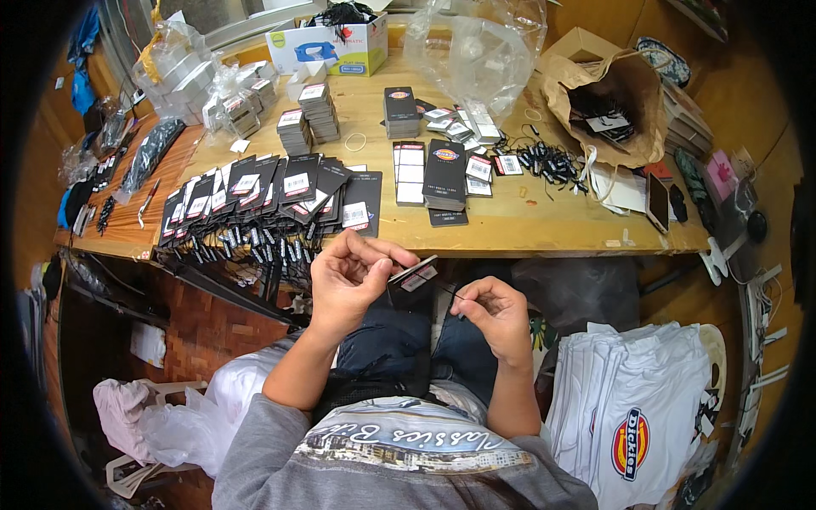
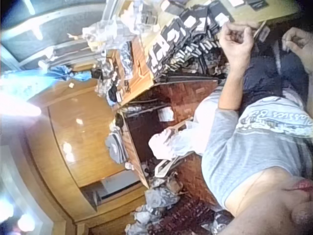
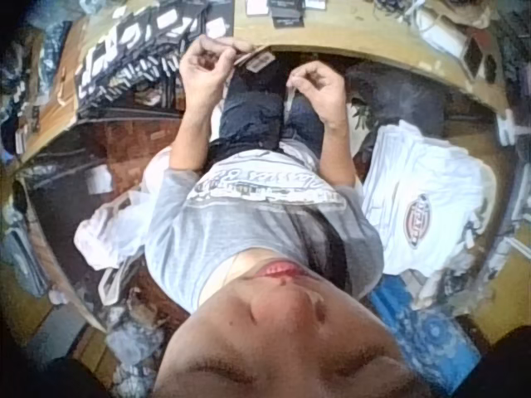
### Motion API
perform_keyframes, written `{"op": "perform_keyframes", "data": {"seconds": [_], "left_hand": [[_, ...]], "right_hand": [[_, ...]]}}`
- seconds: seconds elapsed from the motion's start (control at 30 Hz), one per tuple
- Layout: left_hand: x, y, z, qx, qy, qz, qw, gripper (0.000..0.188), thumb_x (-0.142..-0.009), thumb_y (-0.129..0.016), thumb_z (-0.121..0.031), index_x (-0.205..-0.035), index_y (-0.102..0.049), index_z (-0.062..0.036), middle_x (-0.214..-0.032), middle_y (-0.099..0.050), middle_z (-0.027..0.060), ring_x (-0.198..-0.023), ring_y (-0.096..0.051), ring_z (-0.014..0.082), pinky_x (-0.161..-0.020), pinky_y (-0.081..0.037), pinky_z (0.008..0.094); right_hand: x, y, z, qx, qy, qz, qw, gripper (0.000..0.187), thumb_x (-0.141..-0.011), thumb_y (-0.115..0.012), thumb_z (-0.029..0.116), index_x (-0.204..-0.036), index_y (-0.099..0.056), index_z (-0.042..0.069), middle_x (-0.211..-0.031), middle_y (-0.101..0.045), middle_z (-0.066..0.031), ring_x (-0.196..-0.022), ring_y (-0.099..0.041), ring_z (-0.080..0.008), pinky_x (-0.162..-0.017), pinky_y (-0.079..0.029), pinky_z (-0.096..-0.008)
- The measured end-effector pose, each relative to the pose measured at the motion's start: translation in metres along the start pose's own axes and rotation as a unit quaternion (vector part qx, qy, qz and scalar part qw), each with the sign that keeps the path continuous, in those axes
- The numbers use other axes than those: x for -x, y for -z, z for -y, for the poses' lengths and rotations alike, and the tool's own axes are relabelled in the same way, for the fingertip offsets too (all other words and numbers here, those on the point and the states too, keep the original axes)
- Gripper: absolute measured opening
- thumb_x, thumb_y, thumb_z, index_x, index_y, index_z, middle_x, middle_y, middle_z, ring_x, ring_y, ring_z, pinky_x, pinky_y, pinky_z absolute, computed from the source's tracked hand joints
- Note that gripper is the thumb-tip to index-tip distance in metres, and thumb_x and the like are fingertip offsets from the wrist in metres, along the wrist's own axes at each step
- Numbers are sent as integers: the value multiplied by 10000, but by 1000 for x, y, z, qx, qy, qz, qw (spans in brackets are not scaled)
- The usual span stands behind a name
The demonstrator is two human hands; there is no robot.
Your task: The person sits cross-legged on a chair and repeatedly picks up black tags and small white labels from a cluttered table. They attach the labels to the tags using small black plastic fasteners, then place the assembled items into a stack on the table.
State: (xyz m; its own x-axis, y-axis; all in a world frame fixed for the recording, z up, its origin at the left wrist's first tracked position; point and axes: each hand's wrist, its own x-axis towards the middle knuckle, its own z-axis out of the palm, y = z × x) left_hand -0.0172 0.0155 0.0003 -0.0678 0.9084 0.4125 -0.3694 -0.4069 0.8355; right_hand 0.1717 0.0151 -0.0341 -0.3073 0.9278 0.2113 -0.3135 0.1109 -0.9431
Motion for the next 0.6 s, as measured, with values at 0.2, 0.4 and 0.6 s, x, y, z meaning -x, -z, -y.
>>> {"op": "perform_keyframes", "data": {"seconds": [0.2, 0.4, 0.6], "left_hand": [[1, -3, -2, 63, 30, -13, 997, 91, -786, -527, -47, -828, -467, 6, -724, -561, 99, -655, -531, 127, -645, -431, 235], [4, -3, 9, -11, 80, 43, 996, 91, -796, -525, -75, -834, -508, 5, -743, -542, 49, -686, -516, 97, -633, -413, 214], [9, -24, 6, -80, 121, 118, 982, 90, -750, -536, 3, -809, -595, 37, -764, -531, 80, -681, -521, 120, -623, -430, 223]], "right_hand": [[1, 5, 4, -186, -43, 11, 982, 116, -720, -616, 43, -789, -540, -11, -670, -537, -54, -550, -483, -98, -541, -404, -198], [2, 7, 6, -217, -2, 22, 976, 162, -698, -630, 38, -827, -556, -26, -687, -558, -89, -564, -523, -124, -528, -426, -206], [6, -4, 16, -75, 16, -43, 996, 134, -710, -593, -24, -835, -549, -42, -758, -578, -119, -633, -562, -143, -570, -467, -220]]}}
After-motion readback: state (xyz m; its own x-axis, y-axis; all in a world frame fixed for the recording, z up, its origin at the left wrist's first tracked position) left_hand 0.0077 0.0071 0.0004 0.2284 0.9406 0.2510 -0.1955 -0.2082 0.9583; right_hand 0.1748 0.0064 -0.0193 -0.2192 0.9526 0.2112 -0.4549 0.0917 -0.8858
